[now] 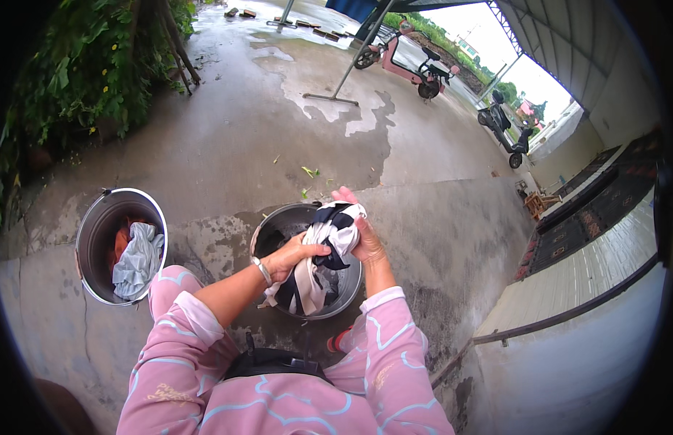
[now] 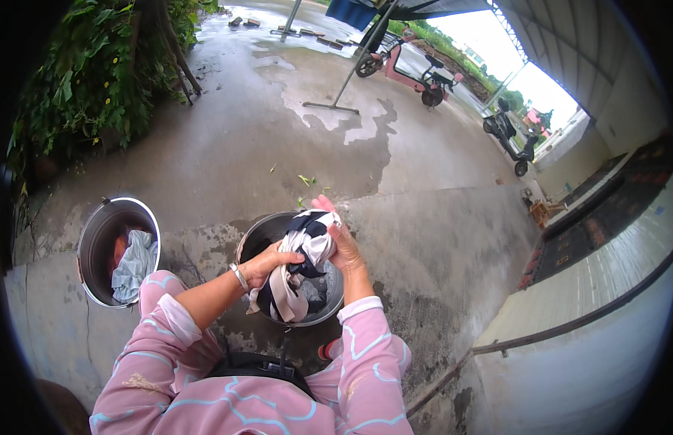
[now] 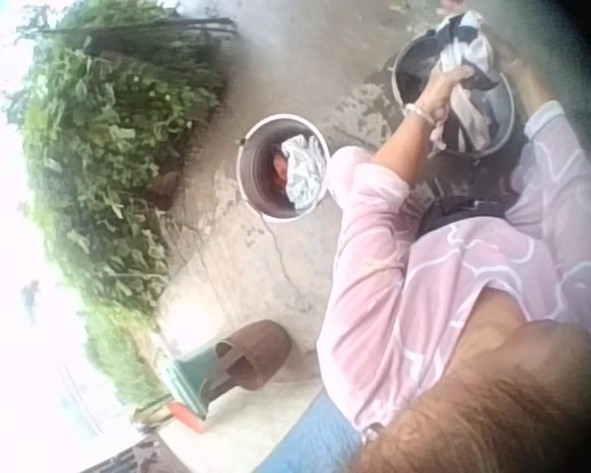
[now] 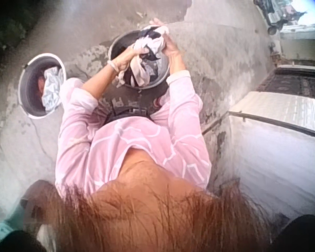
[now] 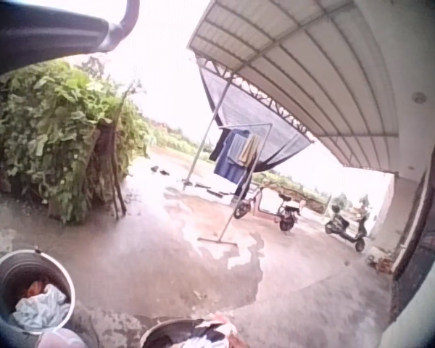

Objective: The person washes several pieces of clothing by hand in a bucket of water, scrubbing and wringing out each item before moving it to another bucket.

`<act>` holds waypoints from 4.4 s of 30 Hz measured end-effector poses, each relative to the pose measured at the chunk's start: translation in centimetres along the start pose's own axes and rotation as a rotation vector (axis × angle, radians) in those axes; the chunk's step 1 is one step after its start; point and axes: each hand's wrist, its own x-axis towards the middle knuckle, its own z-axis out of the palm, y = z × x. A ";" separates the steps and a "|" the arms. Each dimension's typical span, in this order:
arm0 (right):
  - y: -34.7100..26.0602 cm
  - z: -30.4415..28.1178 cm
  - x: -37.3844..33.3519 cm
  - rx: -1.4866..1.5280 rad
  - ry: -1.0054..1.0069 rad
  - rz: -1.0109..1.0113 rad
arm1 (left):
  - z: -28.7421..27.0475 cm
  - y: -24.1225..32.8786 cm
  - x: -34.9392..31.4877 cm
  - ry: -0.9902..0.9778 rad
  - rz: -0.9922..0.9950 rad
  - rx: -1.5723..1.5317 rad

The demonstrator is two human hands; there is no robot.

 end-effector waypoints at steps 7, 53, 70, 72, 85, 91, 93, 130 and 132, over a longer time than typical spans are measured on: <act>0.7 0.0 1.4 -0.377 0.267 0.108 | 0.1 -1.1 0.9 0.134 0.000 0.140; -4.9 3.7 -3.1 -1.607 -0.133 -0.099 | 0.5 -1.7 0.3 0.478 0.579 1.004; -4.3 3.5 -3.4 -1.678 0.002 -0.113 | 1.2 -2.3 0.6 0.431 0.643 0.895; -4.1 3.2 -3.3 -1.621 0.011 -0.191 | 1.1 -2.2 0.5 0.414 0.629 0.897; -4.2 3.7 -2.9 -1.300 0.206 -0.019 | 1.5 -2.4 0.4 0.435 0.669 0.961; -5.5 4.9 -2.9 -1.234 0.211 -0.183 | 1.2 -2.5 0.3 0.322 0.592 0.973; -5.3 4.5 -2.6 -1.184 0.203 -0.225 | 1.2 -2.7 0.3 0.318 0.608 0.973; -5.6 2.2 -3.1 -0.925 0.203 0.028 | -0.3 -3.5 1.5 0.258 0.407 0.596; -5.1 2.4 -3.0 -0.886 0.164 -0.002 | 0.3 -3.0 1.2 0.262 0.420 0.602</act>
